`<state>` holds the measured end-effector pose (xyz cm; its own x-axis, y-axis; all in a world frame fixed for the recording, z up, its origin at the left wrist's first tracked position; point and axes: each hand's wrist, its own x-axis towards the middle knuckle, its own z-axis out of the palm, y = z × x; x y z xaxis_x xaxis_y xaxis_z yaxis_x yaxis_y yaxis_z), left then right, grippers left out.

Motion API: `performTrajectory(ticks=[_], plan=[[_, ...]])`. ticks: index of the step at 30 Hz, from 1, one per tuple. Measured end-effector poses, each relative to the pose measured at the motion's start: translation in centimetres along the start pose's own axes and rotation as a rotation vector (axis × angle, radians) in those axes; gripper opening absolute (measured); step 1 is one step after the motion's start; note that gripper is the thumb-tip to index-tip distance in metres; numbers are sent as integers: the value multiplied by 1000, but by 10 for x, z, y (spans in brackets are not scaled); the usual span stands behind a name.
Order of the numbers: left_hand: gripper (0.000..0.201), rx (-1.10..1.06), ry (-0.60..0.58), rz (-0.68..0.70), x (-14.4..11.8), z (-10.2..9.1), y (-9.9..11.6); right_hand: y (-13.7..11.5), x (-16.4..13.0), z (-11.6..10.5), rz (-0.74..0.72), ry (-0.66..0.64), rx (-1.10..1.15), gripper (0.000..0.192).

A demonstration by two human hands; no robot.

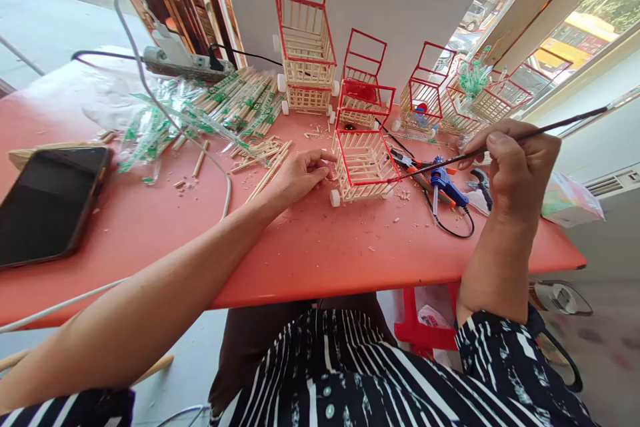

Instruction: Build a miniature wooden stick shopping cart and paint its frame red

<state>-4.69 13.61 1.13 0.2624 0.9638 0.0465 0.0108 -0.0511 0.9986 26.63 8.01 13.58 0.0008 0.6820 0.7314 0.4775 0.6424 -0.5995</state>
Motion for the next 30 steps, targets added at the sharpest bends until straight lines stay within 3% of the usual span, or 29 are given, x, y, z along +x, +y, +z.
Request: performTrajectory(ticks=[5, 10, 16, 23, 30], plan=[[25, 6, -4, 1, 0, -1, -1, -1, 0, -7, -15, 51, -139, 27], [25, -6, -4, -9, 1, -1, -1, 0, 0, -6, -47, 85, -59, 28], [25, -22, 4, -23, 1, 0, 0, 0, 0, -4, 13, 10, -121, 28], [24, -17, 4, -24, 1, 2, 2, 6, 6, 1, -61, 82, -171, 32], [24, -10, 3, -6, 0, 0, 1, 10, 3, 14, -30, -41, -196, 27]])
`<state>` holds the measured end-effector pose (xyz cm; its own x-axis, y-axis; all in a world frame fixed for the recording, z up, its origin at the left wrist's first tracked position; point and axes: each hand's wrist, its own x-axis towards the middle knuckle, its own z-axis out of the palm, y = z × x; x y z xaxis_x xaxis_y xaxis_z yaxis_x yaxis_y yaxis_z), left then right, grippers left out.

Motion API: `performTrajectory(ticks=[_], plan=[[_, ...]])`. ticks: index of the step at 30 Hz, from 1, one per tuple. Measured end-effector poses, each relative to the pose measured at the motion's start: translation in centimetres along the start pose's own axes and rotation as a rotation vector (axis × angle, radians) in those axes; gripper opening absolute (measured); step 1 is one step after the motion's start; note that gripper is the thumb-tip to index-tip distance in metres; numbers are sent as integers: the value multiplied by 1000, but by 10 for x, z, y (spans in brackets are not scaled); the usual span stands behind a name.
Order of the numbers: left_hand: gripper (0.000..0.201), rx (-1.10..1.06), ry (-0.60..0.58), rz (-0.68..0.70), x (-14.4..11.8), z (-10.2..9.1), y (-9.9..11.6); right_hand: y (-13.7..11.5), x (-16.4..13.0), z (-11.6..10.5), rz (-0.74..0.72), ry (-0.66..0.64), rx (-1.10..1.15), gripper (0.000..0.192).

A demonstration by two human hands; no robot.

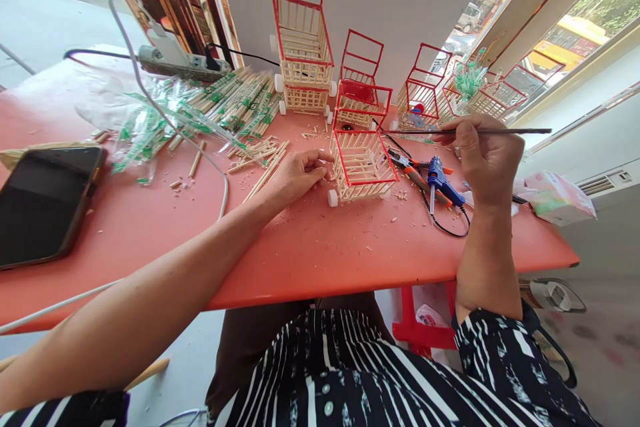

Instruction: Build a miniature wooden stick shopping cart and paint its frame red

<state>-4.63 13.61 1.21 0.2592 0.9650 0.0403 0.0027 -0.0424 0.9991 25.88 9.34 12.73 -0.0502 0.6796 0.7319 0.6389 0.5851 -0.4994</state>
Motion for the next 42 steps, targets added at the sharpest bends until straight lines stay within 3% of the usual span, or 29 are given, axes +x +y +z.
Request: performTrajectory(ticks=[6, 10, 17, 20, 24, 27, 33, 38, 42], plan=[[27, 8, -1, 0, 0, -1, -2, -2, 1, -9, 1, -29, -38, 30], [28, 31, -1, 14, 1, -2, -5, 5, 6, -11, 14, 65, -52, 33], [26, 66, 33, 51, -1, 1, -4, 35, 14, -1, 98, 236, 133, 28], [27, 44, 24, 47, -2, 2, -4, 41, 17, 3, 204, 213, 150, 33], [27, 18, 56, 49, -1, 5, -6, 44, 27, 10, 340, 64, 200, 53], [27, 27, 89, 57, -1, 7, -4, 48, 45, 19, 393, -5, 223, 60], [26, 112, 177, 72, -7, 5, 9, 62, 99, 56, 580, 51, 205, 59], [25, 138, 188, 81, -8, 2, 12, 83, 138, 92, 668, -32, 142, 55], [24, 89, 183, 51, -4, 1, 10, 97, 166, 107, 685, -114, 42, 50]])
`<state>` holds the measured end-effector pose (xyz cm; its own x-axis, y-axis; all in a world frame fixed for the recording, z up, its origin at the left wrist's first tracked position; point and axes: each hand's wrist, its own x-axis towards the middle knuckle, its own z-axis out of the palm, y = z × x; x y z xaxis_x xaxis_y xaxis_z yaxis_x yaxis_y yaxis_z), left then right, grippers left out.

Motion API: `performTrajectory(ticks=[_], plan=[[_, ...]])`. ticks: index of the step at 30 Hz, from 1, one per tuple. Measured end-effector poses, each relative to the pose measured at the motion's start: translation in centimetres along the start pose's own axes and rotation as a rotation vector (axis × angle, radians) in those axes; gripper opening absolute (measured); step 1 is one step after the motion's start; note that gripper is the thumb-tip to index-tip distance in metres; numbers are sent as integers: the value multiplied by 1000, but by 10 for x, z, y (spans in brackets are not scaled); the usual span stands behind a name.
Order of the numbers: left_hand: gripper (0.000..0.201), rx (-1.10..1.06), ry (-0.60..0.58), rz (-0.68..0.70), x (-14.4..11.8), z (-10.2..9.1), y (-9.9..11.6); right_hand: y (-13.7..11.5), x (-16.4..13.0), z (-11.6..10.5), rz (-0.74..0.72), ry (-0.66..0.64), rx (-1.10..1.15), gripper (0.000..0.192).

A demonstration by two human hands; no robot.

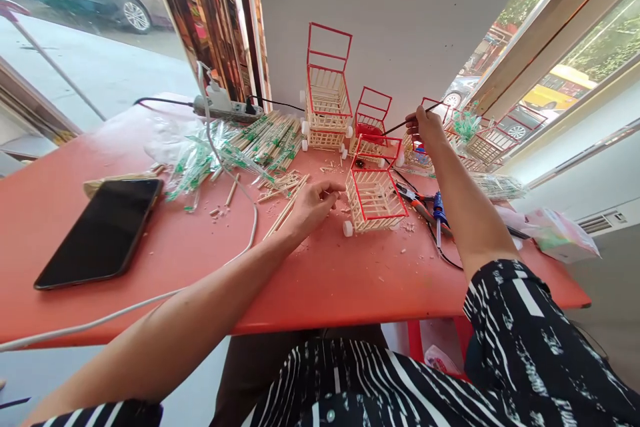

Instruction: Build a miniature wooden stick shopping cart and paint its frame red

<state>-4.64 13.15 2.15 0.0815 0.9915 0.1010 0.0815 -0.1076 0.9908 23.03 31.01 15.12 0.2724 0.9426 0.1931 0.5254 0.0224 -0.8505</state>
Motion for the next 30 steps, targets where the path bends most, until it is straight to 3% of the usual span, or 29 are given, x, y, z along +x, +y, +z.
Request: performTrajectory(ticks=[7, 13, 21, 30], plan=[[28, 48, -23, -15, 2, 0, -5, -11, 33, 25, -64, -127, -157, 29], [31, 64, -40, -14, 0, -3, -3, -14, 54, 58, -117, -177, -270, 32], [30, 59, -46, -30, 1, -3, 2, -18, 71, 86, -176, -186, -455, 35], [29, 31, -49, -47, 1, -4, 2, -15, 72, 88, -240, -174, -509, 27]])
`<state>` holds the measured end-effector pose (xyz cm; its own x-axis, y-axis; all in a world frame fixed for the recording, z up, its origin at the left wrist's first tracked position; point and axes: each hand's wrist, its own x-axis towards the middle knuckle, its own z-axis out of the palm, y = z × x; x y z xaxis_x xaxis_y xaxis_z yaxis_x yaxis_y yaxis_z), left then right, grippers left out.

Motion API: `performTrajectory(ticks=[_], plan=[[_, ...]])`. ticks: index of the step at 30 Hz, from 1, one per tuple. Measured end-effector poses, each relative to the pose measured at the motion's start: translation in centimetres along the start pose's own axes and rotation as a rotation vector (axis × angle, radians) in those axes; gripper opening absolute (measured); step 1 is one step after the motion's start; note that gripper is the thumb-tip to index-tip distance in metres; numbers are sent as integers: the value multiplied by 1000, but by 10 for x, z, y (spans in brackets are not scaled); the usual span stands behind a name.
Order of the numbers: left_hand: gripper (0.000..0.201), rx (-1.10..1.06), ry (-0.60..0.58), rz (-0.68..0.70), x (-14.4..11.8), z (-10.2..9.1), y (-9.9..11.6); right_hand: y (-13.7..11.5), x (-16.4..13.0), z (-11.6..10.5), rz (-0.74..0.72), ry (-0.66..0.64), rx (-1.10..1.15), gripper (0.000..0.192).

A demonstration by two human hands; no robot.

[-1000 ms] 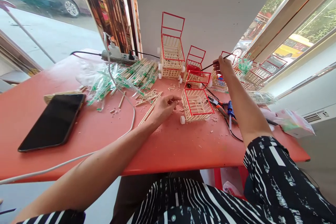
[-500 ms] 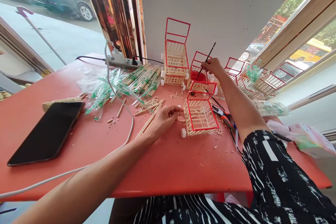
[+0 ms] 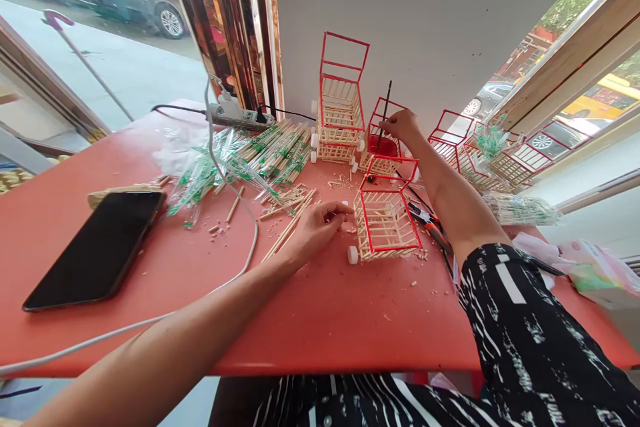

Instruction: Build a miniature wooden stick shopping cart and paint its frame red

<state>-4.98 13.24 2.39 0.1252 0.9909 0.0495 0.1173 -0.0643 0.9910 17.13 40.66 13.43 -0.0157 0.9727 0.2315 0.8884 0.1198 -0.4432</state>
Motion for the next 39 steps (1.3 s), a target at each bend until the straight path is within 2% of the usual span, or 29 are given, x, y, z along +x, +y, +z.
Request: performTrajectory(ticks=[6, 11, 15, 19, 23, 27, 30, 34, 39], plan=[[30, 21, -22, 7, -1, 0, -2, 6, -25, -19, 1, 26, 59, 31], [28, 42, -21, 50, 3, 2, -8, 22, -69, -49, 47, 39, 152, 23], [26, 33, -35, 65, 5, 4, -15, 52, -132, -81, 50, 47, 239, 20], [30, 13, -21, 88, 6, 10, -23, 87, -217, -101, 3, -23, 278, 34], [33, -30, -8, 84, 7, 14, -28, 104, -294, -92, -52, -168, 197, 42], [31, -30, 6, 69, 5, 14, -26, 97, -336, -67, -109, -208, 148, 49], [29, -7, 11, 76, 3, 11, -23, 85, -345, -51, -166, -208, 160, 55], [28, -13, 7, 60, 1, 10, -19, 78, -341, -37, -203, -162, 159, 64], [34, -91, -63, 19, 2, 12, -17, 80, -337, -25, -222, -179, 142, 58]])
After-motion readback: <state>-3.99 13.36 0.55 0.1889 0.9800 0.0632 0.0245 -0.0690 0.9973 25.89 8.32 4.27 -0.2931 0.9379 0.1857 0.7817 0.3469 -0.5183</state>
